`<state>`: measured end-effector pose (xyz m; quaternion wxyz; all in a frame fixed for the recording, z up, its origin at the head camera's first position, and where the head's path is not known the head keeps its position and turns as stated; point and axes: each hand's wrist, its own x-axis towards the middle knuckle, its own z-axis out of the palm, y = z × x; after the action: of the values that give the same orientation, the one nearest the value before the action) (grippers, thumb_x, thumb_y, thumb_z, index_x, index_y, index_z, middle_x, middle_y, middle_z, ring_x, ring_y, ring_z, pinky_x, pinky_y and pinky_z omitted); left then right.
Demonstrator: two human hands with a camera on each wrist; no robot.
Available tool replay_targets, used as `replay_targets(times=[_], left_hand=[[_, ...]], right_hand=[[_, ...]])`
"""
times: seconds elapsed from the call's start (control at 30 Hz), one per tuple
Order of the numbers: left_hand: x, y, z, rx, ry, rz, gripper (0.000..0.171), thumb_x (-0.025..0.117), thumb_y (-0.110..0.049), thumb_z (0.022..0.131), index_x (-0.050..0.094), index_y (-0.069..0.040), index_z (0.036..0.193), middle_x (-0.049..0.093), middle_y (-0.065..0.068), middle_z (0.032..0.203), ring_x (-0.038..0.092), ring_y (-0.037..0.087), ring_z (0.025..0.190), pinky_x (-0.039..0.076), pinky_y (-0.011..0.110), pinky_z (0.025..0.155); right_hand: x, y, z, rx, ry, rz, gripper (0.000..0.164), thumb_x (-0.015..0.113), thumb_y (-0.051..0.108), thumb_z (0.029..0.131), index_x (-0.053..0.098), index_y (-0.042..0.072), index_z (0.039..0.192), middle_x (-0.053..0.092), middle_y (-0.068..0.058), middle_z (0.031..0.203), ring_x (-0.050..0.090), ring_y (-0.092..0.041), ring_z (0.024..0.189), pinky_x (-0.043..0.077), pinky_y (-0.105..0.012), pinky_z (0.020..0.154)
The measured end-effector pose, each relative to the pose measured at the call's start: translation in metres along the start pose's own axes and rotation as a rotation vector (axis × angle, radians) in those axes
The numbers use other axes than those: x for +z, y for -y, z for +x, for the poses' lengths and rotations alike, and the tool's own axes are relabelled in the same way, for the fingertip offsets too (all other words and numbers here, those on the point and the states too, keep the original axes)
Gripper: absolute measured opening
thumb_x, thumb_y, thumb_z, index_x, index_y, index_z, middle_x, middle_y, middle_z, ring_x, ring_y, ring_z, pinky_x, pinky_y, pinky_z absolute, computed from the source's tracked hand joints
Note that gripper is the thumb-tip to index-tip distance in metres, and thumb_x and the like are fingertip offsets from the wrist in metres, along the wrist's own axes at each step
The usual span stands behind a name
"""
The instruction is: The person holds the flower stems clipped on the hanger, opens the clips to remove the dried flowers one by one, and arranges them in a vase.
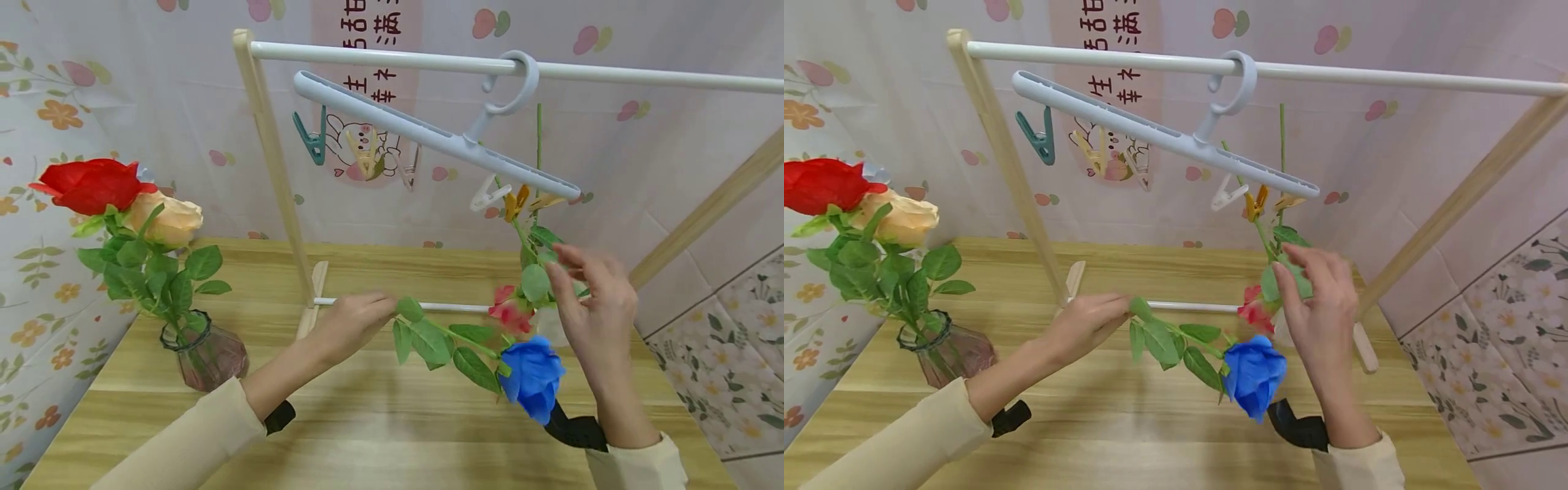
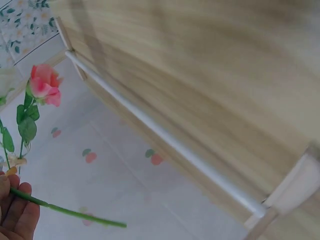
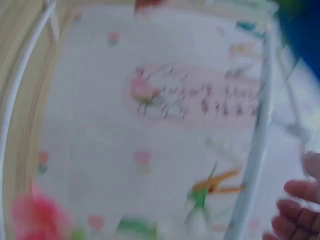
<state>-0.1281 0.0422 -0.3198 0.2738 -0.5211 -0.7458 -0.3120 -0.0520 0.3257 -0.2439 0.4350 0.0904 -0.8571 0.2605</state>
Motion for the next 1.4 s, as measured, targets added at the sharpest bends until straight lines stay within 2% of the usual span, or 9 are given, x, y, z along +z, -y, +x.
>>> replay_targets(times=[0.13, 0.23, 0.43, 0.63, 0.87, 1.0, 1.13, 1.27, 1.4], left_hand=[[-0.007, -0.001, -0.019, -0.105, -0.054, -0.109, 0.010, 0.065, 0.000, 0.085, 0.065, -0.009, 0.089, 0.067, 0.000, 0.084, 0.056, 0.007, 0.069, 0.046, 0.016, 0.060], [-0.012, -0.002, -0.031, -0.157, -0.105, -0.130, 0.014, 0.066, 0.004, 0.082, 0.066, -0.008, 0.090, 0.069, 0.002, 0.084, 0.057, 0.007, 0.069, 0.046, 0.017, 0.060], [-0.030, -0.006, -0.050, -0.276, -0.211, -0.237, 0.032, 0.062, 0.017, 0.079, 0.066, 0.000, 0.105, 0.071, 0.011, 0.094, 0.060, 0.006, 0.073, 0.050, 0.015, 0.061], [-0.072, -0.003, -0.059, -0.421, -0.387, -0.266, 0.040, 0.053, 0.024, 0.079, 0.060, 0.008, 0.115, 0.069, 0.021, 0.093, 0.061, 0.000, 0.070, 0.046, 0.013, 0.053], [-0.141, 0.009, -0.073, -0.538, -0.666, -0.164, 0.021, 0.052, 0.015, 0.086, 0.060, 0.013, 0.106, 0.070, -0.010, 0.095, 0.067, 0.001, 0.080, 0.050, 0.012, 0.065], [-0.163, 0.015, -0.085, -0.580, -0.790, -0.125, 0.020, 0.050, 0.009, 0.091, 0.060, 0.011, 0.108, 0.072, -0.006, 0.092, 0.068, 0.006, 0.079, 0.048, 0.013, 0.064], [-0.169, 0.021, -0.099, -0.605, -0.849, -0.073, 0.021, 0.049, 0.009, 0.090, 0.062, 0.012, 0.106, 0.071, -0.007, 0.088, 0.067, 0.006, 0.074, 0.048, 0.013, 0.062], [-0.160, 0.029, -0.118, -0.671, -0.829, 0.004, 0.019, 0.051, 0.008, 0.089, 0.063, 0.013, 0.102, 0.069, -0.016, 0.083, 0.064, -0.002, 0.067, 0.046, 0.010, 0.061], [-0.145, 0.035, -0.136, -0.780, -0.790, 0.076, 0.019, 0.054, 0.006, 0.087, 0.064, 0.012, 0.102, 0.063, -0.026, 0.083, 0.062, -0.009, 0.072, 0.047, 0.006, 0.063]], right_hand=[[0.008, -0.021, 0.008, 0.062, 0.122, -0.186, 0.044, 0.075, 0.010, 0.080, 0.059, -0.004, 0.118, 0.056, -0.027, 0.109, 0.046, -0.040, 0.105, 0.039, -0.045, 0.083], [0.019, -0.033, 0.009, 0.083, 0.193, -0.261, 0.050, 0.077, 0.016, 0.078, 0.056, -0.004, 0.119, 0.056, -0.028, 0.110, 0.046, -0.045, 0.106, 0.037, -0.056, 0.083], [0.032, -0.044, 0.014, 0.193, 0.218, -0.356, 0.049, 0.075, 0.023, 0.081, 0.057, 0.000, 0.121, 0.058, -0.028, 0.113, 0.049, -0.046, 0.102, 0.034, -0.058, 0.076], [0.031, -0.051, 0.009, 0.230, 0.214, -0.371, 0.031, 0.069, 0.016, 0.086, 0.062, 0.000, 0.112, 0.062, -0.026, 0.106, 0.056, -0.042, 0.092, 0.032, -0.058, 0.074], [0.039, -0.050, 0.004, 0.124, 0.130, -0.314, 0.019, 0.067, 0.012, 0.087, 0.066, 0.001, 0.102, 0.066, -0.025, 0.080, 0.055, -0.040, 0.055, 0.027, -0.035, 0.041], [0.039, -0.048, 0.001, 0.118, 0.131, -0.294, 0.020, 0.068, 0.012, 0.086, 0.066, 0.000, 0.103, 0.066, -0.025, 0.081, 0.054, -0.039, 0.051, 0.024, -0.030, 0.038], [0.036, -0.047, -0.001, 0.117, 0.124, -0.289, 0.020, 0.068, 0.011, 0.086, 0.066, 0.000, 0.103, 0.068, -0.023, 0.082, 0.043, -0.025, 0.040, 0.022, -0.028, 0.036], [0.033, -0.047, -0.002, 0.125, 0.115, -0.277, 0.020, 0.069, 0.010, 0.085, 0.067, 0.000, 0.103, 0.069, -0.022, 0.086, 0.031, -0.007, 0.039, 0.021, -0.026, 0.035], [0.031, -0.046, -0.004, 0.119, 0.104, -0.271, 0.020, 0.069, 0.010, 0.085, 0.068, 0.000, 0.102, 0.069, -0.021, 0.087, 0.040, -0.012, 0.041, 0.023, -0.023, 0.036]])
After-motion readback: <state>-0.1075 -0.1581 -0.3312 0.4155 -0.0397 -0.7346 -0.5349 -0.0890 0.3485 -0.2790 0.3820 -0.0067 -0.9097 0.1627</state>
